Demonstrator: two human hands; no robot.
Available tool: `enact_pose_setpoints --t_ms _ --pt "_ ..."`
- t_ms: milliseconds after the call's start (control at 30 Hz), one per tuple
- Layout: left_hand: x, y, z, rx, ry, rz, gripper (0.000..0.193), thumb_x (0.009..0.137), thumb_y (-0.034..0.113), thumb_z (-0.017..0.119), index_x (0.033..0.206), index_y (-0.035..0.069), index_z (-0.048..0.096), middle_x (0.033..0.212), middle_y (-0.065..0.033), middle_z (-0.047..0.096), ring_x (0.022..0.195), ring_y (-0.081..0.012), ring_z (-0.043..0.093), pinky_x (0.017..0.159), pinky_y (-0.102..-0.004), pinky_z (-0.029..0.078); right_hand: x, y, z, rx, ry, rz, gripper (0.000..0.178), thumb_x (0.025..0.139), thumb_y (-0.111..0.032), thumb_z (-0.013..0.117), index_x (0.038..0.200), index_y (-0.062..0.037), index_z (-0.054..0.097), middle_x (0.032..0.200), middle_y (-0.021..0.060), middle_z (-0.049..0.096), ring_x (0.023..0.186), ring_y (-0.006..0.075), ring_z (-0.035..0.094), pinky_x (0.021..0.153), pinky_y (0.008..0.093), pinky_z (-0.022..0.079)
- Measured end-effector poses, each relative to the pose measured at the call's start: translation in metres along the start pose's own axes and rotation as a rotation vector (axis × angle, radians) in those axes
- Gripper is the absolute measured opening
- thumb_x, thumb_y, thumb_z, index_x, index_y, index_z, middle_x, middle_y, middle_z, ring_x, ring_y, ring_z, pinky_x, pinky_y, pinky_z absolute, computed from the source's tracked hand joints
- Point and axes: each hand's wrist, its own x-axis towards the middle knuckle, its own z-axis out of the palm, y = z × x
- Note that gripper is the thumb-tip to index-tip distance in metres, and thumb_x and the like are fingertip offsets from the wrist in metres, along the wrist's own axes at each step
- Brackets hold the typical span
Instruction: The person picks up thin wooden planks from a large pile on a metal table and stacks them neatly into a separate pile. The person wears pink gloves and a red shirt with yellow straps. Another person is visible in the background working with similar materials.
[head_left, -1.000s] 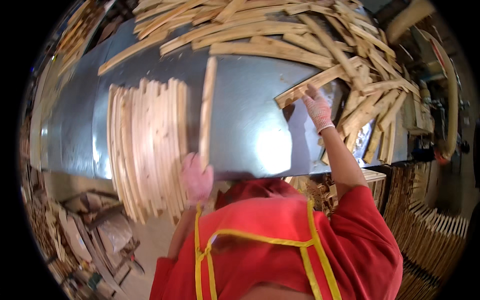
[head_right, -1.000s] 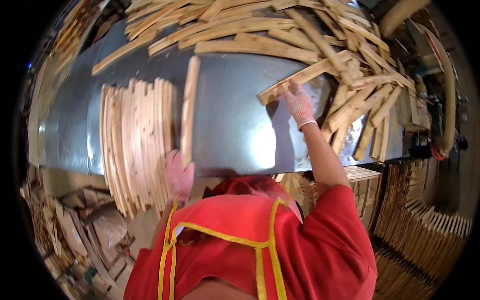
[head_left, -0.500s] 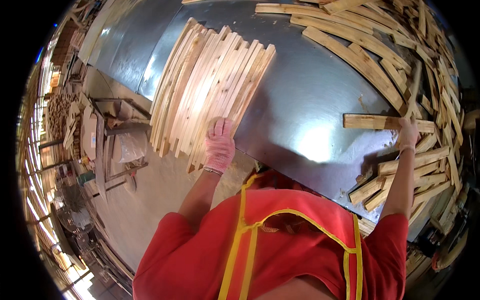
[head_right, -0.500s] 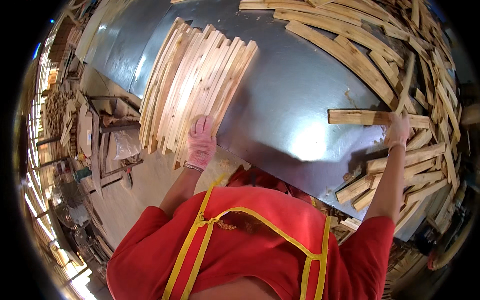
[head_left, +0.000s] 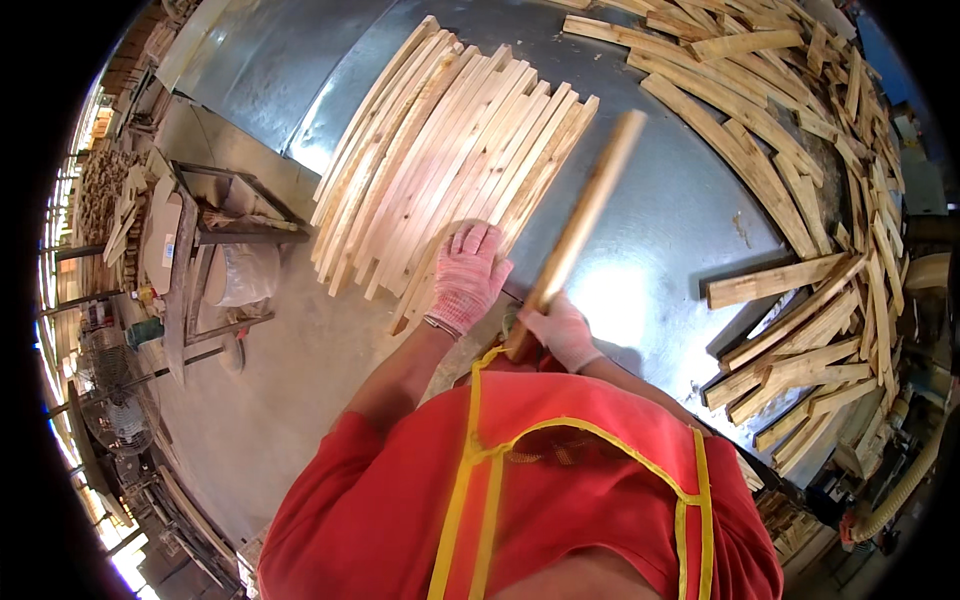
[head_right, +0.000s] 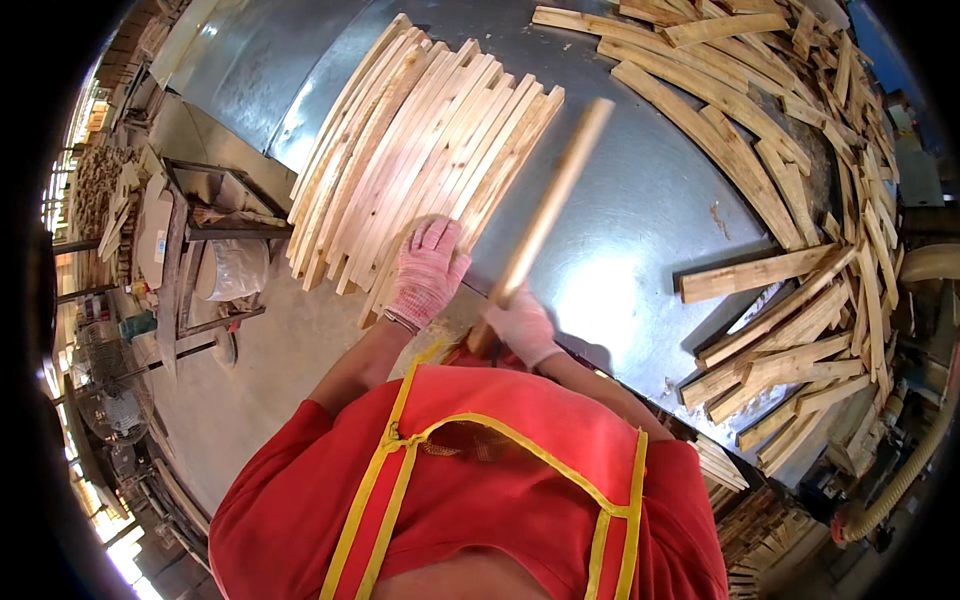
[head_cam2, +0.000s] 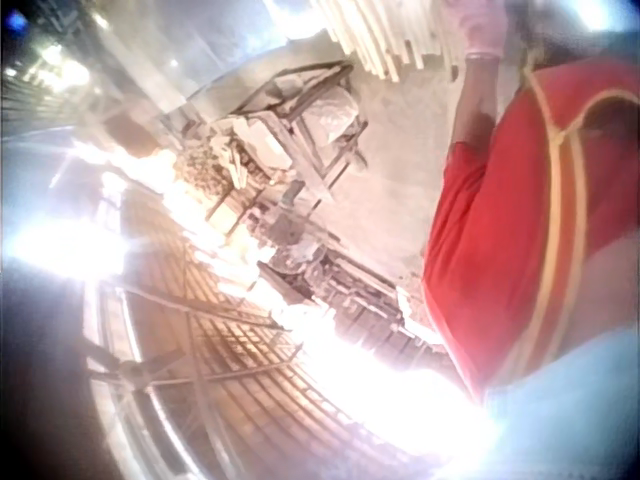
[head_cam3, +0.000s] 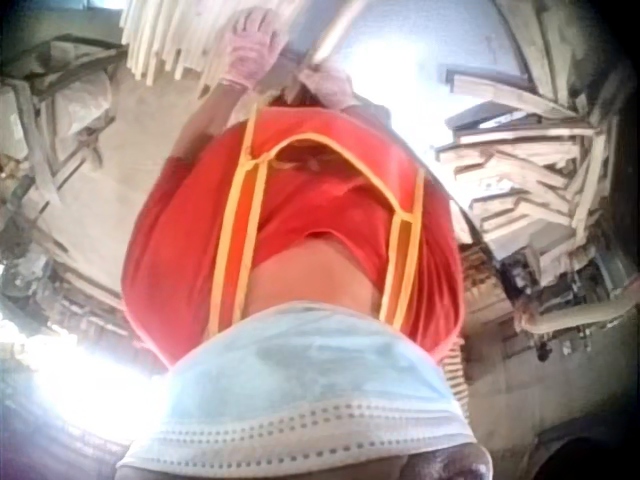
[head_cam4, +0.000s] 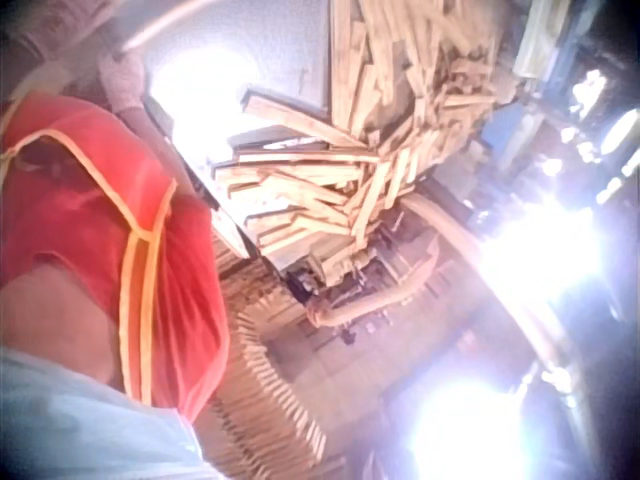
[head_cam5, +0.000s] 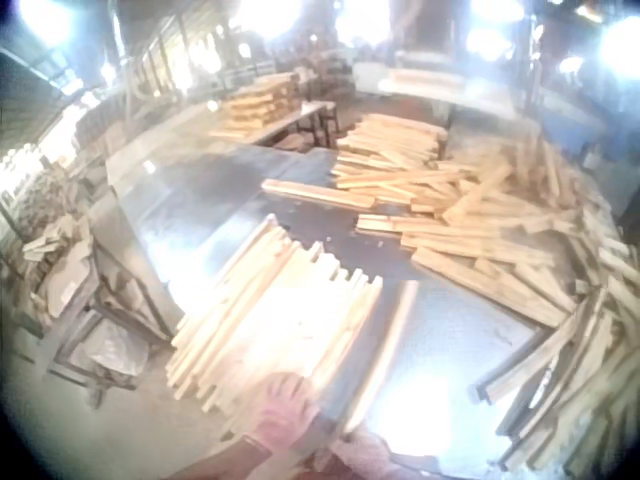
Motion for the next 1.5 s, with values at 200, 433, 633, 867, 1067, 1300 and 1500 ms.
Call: enact_pose_setpoints --t_ms 200,433,633,867,1067,1300,1500 --pt "-0.009 -0.008 -0.001 -0.032 0.045 0.053 0.047 0.095 0.033 0.066 0.136 0.011 0.06 0.144 -0.01 0.054 0.137 -0.0309 0.05 0.115 -0.0496 0.04 0.1 -0.088 -0.061 -0.389 -0.462 -0.115 0.044 0.099 -0.041 0.066 0.12 -0.003 0.073 0.119 0.0201 0.075 0.107 0.0324 0.071 0.1 0.0394 0.056" --pt "0.012 -0.021 -0.002 -0.156 0.053 0.052 0.042 0.091 0.027 0.072 0.13 0.014 0.064 0.13 -0.0066 0.062 0.124 -0.0322 0.057 0.104 -0.0506 0.045 0.201 -0.192 -0.166 -1.037 0.367 -0.294 0.075 0.098 -0.052 0.062 0.163 -0.0209 0.038 0.159 0.015 0.052 0.148 0.0358 0.046 0.121 0.0462 0.041" --pt "0.039 -0.012 -0.001 -0.046 -0.049 -0.091 0.053 0.093 0.04 0.07 0.138 0.012 0.062 0.122 -0.0098 0.066 0.11 -0.0339 0.064 0.095 -0.0506 0.05 0.171 -0.222 -0.178 -0.786 0.005 -0.391 0.093 0.092 -0.068 0.069 0.163 -0.0165 0.039 0.137 0.0172 0.068 0.131 0.0346 0.062 0.117 0.0483 0.046" --pt "0.098 -0.028 -0.051 -0.111 0.024 -0.105 0.033 0.102 0.029 0.065 0.125 0.004 0.068 0.12 -0.0162 0.071 0.114 -0.0283 0.067 0.097 -0.0464 0.056 0.068 -0.101 -0.115 -0.18 -0.11 -0.127 0.076 0.099 -0.044 0.069 0.158 -0.0055 0.042 0.141 0.0182 0.062 0.133 0.0304 0.059 0.117 0.0376 0.045" --pt "0.114 -0.112 -0.088 0.599 0.077 -0.142 0.069 0.091 0.022 0.071 0.156 0.013 0.049 0.148 -0.0165 0.058 0.13 -0.0351 0.06 0.105 -0.0461 0.055 0.071 -0.093 -0.073 -0.069 -0.181 -0.14 0.102 0.089 -0.039 0.077 0.164 0.0051 0.024 0.159 0.0289 0.049 0.146 0.0364 0.051 0.121 0.0375 0.041" --pt "0.085 -0.162 -0.059 0.636 -0.027 -0.205 0.08 0.089 0.02 0.067 0.163 0.014 0.037 0.161 -0.0128 0.046 0.14 -0.0381 0.051 0.113 -0.0492 0.048 0.051 -0.023 -0.324 -0.48 0.81 -0.238 0.073 0.088 -0.046 0.071 0.146 -0.0042 0.057 0.147 0.0209 0.063 0.136 0.0339 0.06 0.116 0.0382 0.047" --pt "0.054 -0.038 0.011 0.179 0.061 0.08 0.083 0.092 0.025 0.074 0.163 0.005 0.037 0.169 -0.0165 0.037 0.158 -0.0331 0.034 0.134 -0.0436 0.019 0.038 -0.003 -0.45 -0.833 0.706 0.199 0.076 0.085 -0.047 0.078 0.149 -0.0138 0.051 0.15 0.0181 0.057 0.136 0.0356 0.058 0.11 0.0478 0.049"
